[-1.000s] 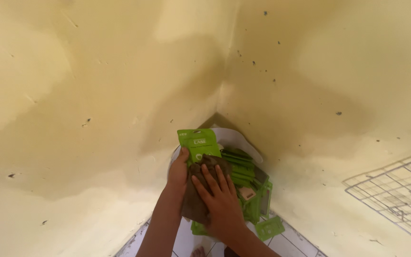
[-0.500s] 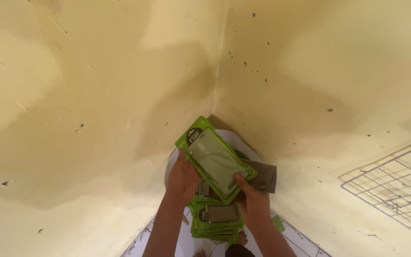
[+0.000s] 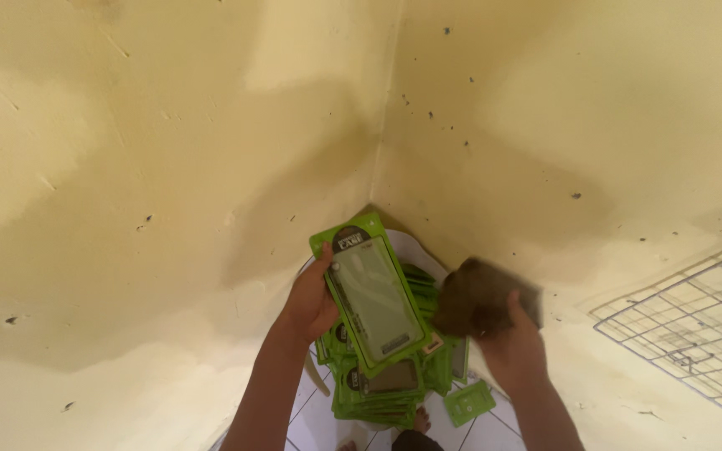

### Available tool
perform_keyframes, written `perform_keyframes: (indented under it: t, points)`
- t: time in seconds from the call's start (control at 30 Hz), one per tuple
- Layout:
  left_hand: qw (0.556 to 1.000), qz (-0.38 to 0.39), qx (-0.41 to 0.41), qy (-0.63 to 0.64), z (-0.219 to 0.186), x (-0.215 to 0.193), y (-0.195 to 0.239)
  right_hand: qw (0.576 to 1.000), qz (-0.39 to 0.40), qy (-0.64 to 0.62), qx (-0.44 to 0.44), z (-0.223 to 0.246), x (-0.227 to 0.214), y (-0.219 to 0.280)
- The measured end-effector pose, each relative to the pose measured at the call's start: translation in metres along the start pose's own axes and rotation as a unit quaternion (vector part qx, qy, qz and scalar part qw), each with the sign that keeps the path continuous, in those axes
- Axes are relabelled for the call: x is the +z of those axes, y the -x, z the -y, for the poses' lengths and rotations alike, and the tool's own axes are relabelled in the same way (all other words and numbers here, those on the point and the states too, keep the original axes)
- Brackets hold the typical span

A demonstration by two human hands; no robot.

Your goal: The person repeatedly picks packaged phone cases from a white bucket on the floor and hangs them on a wall-mounted wire rack. The person handles the items one at a time, moving between the bucket and the rack to fill available hooks.

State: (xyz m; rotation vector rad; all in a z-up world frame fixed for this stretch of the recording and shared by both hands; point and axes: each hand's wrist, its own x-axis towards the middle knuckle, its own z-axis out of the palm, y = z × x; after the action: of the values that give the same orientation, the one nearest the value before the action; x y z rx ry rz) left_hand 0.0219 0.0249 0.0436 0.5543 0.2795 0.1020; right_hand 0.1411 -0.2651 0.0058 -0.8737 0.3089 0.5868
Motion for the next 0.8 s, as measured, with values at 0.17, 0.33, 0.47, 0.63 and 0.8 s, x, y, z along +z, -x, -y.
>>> perform_keyframes:
  t: [0.17,0.33,0.47,0.63,0.8]
  points:
    - [1.0,0.013,-0.015,-0.001,0.025,0.003,-0.019,0.807,0.104,0.381,-0.439,-0.033,0.096,0.03]
    - [0.999,0.028,-0.036,0.015,0.037,-0.005,-0.021,0.526,0.139,0.676,-0.497,-0.083,0.147,0.041]
    - [0.996,0.054,-0.032,0.067,0.028,-0.024,-0.009,0.518,0.191,0.705,-0.445,-0.082,0.15,0.046]
    - [0.998,-0.03,-0.046,0.012,0.009,-0.026,-0.02,0.502,0.226,0.721,-0.42,-0.081,0.14,0.064]
    - [0.998,-0.007,-0.036,0.056,-0.001,-0.031,-0.017,0.521,0.253,0.728,-0.367,-0.092,0.105,0.081]
